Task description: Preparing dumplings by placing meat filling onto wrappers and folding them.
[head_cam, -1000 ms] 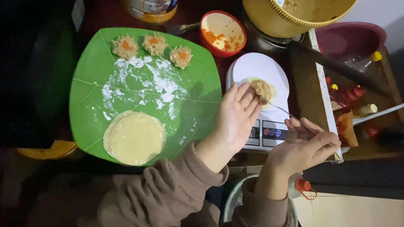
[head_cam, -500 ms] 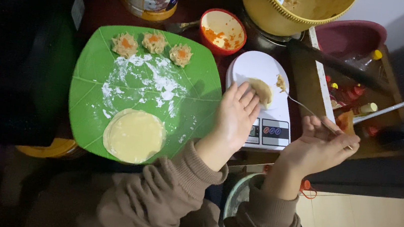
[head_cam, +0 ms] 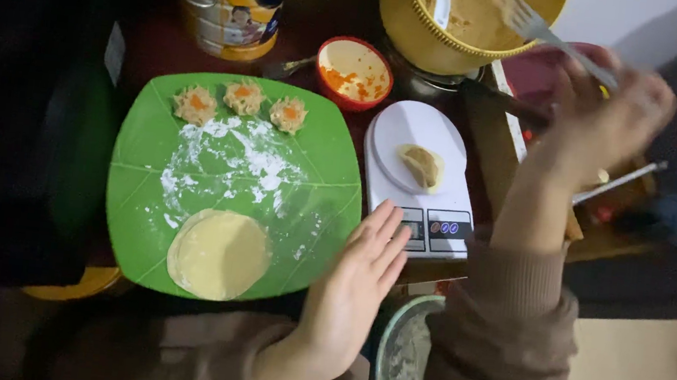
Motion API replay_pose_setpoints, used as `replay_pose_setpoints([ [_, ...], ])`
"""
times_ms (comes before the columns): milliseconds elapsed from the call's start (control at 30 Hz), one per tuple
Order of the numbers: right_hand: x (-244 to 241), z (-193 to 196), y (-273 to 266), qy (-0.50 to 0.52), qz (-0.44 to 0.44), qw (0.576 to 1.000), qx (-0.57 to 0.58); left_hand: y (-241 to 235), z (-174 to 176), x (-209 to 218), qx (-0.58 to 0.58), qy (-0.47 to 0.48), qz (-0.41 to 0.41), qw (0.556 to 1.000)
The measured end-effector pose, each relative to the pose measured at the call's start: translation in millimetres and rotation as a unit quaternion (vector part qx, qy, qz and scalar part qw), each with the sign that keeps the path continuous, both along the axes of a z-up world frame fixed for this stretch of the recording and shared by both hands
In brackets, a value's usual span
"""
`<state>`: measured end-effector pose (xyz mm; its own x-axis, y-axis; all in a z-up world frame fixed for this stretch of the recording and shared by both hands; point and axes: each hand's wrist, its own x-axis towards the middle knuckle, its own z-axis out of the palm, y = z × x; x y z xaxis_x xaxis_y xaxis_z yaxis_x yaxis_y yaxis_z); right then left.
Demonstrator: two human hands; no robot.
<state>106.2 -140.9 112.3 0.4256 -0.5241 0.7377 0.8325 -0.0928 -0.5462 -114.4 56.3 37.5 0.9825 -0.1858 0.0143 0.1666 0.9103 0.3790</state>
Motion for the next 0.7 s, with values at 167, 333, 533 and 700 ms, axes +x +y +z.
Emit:
replay_pose_setpoints([
  [167, 65.6, 4.7, 19.0, 0.169, 0.105, 0.98, -0.007, 48.6, 15.9, -21.5, -0.02, -0.069, 0.026, 0.997],
  [333, 72.3, 8.4, 41.6, 0.235, 0.046, 0.971, -0.017, 70.5, 16.9, -23.9, -0.024, -0.083, 0.032, 0.996],
  [533, 70.0, 5.4, 18.1, 0.099, -0.137, 0.939, -0.301, 85.0, 15.1, -21.8, -0.04, -0.088, 0.036, 0.995],
  [700, 72.9, 4.6, -6.3, 0.081, -0.166, 0.929, -0.322, 88.4, 11.2, -24.0, -0.048, -0.083, 0.046, 0.994],
])
